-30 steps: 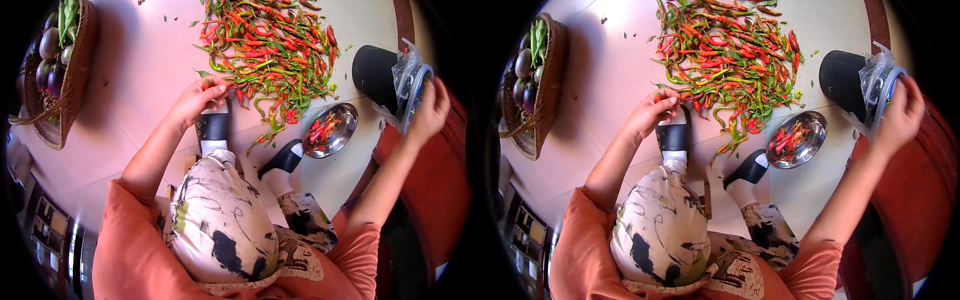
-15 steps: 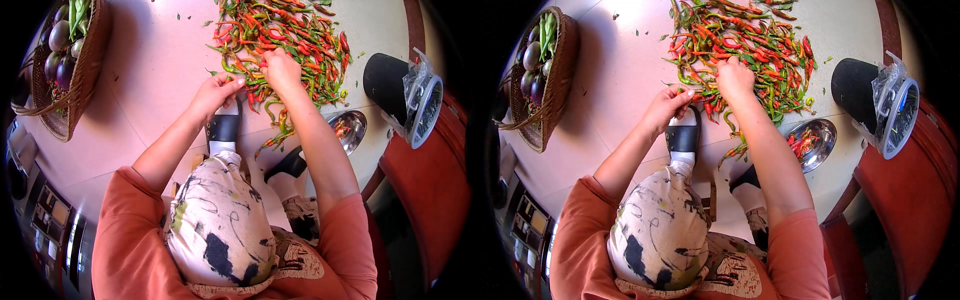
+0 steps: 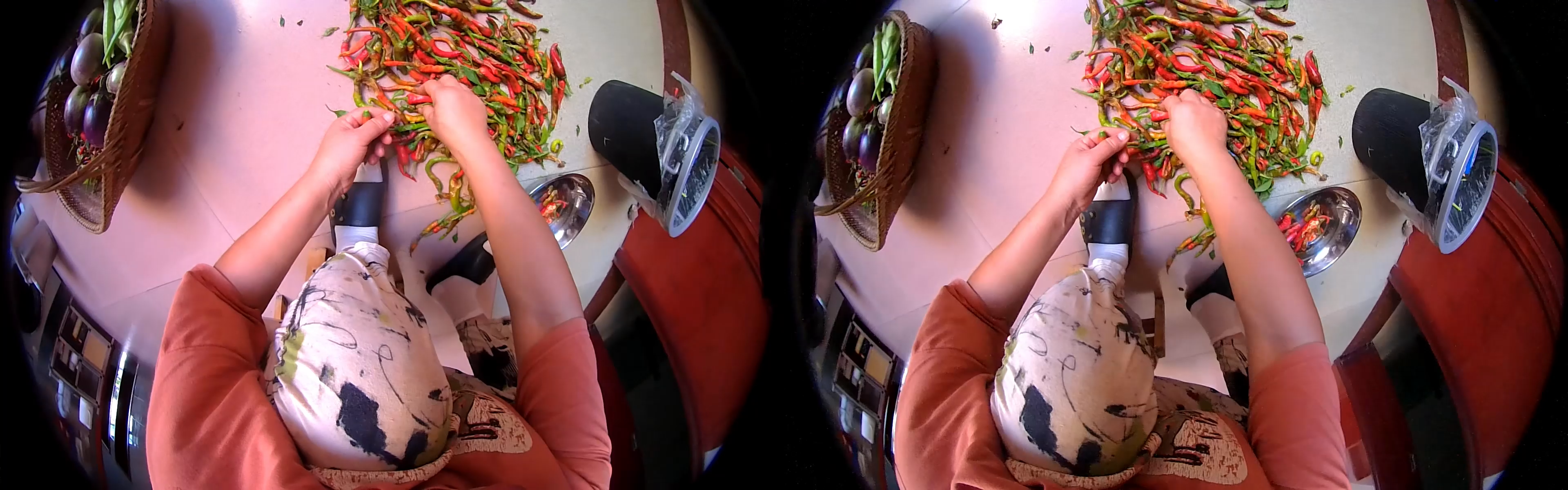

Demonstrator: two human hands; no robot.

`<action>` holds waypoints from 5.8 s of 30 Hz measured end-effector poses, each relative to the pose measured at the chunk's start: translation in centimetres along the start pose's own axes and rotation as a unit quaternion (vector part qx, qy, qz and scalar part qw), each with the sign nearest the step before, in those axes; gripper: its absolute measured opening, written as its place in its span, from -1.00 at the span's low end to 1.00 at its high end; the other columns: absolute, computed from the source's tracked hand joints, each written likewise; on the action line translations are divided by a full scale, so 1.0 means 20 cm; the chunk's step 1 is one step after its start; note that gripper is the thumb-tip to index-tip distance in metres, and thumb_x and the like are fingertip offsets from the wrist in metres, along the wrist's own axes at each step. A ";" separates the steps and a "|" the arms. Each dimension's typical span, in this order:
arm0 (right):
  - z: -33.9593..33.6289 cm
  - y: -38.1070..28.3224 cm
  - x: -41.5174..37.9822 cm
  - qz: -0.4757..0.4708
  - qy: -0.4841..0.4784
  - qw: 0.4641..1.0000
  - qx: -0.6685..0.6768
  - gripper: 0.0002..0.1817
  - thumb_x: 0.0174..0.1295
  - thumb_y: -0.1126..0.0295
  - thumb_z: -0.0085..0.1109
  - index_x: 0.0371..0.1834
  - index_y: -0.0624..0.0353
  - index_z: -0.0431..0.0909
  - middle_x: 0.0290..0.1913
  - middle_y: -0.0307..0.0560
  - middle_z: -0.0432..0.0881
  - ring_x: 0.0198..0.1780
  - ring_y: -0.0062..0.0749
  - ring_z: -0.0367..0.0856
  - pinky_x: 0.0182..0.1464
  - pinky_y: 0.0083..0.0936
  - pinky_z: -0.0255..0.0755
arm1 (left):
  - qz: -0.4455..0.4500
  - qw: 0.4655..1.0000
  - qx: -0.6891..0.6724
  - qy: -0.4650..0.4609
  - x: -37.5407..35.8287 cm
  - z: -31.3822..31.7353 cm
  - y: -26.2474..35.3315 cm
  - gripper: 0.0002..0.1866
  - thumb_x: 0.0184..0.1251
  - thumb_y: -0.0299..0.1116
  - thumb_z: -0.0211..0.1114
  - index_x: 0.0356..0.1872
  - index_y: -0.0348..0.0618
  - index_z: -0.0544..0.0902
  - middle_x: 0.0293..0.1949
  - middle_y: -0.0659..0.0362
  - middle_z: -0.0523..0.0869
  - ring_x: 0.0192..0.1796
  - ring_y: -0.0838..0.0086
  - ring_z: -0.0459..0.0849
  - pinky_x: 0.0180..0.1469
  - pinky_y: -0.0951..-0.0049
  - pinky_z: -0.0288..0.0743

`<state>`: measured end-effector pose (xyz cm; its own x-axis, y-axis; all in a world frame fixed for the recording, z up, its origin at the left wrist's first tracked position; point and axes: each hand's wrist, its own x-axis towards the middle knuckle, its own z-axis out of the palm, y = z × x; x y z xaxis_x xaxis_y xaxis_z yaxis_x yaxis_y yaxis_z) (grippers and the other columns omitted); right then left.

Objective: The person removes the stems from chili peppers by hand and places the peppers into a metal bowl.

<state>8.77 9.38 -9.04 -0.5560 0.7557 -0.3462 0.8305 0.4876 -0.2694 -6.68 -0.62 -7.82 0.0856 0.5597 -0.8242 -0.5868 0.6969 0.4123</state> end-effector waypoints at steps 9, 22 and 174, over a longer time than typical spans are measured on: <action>-0.09 -0.06 -0.11 0.025 0.128 0.937 0.323 -0.83 0.10 0.49 0.17 -0.21 0.17 0.58 -0.31 -0.14 0.54 -0.41 -0.54 0.52 -0.32 -0.65 0.43 | -0.005 1.000 -0.011 -0.019 0.01 0.04 0.01 -0.77 0.25 -0.34 0.23 -0.12 -0.19 0.58 -0.42 0.26 0.65 -0.58 0.74 0.44 -0.58 0.75 0.26; -0.22 -0.16 -0.22 -0.013 0.201 0.963 0.181 -0.88 0.03 0.32 0.22 -0.37 0.03 0.61 -0.37 -0.15 0.63 -0.37 -0.18 0.55 -0.27 -0.36 0.42 | 0.172 0.981 0.091 0.027 -0.02 0.11 0.02 -0.73 0.22 -0.31 0.27 -0.10 -0.22 0.63 -0.56 0.37 0.58 -0.59 0.79 0.42 -0.56 0.74 0.29; -0.24 -0.08 -0.39 0.254 -0.039 0.533 0.806 -0.92 0.23 0.43 0.08 -0.33 0.20 0.47 -0.52 -0.31 0.42 -0.57 -0.73 0.28 -0.55 -0.74 0.17 | 0.049 0.980 0.103 -0.163 -0.11 0.21 0.08 -0.88 0.21 -0.39 0.27 -0.31 -0.15 0.52 -0.53 0.29 0.58 -0.60 0.74 0.41 -0.64 0.78 0.14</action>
<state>11.95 4.83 -1.57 -0.3247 0.5599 -0.7623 -0.2007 -0.8284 -0.5230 -4.40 1.28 -3.68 0.3088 0.7184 -0.6233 -0.4328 0.6897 0.5805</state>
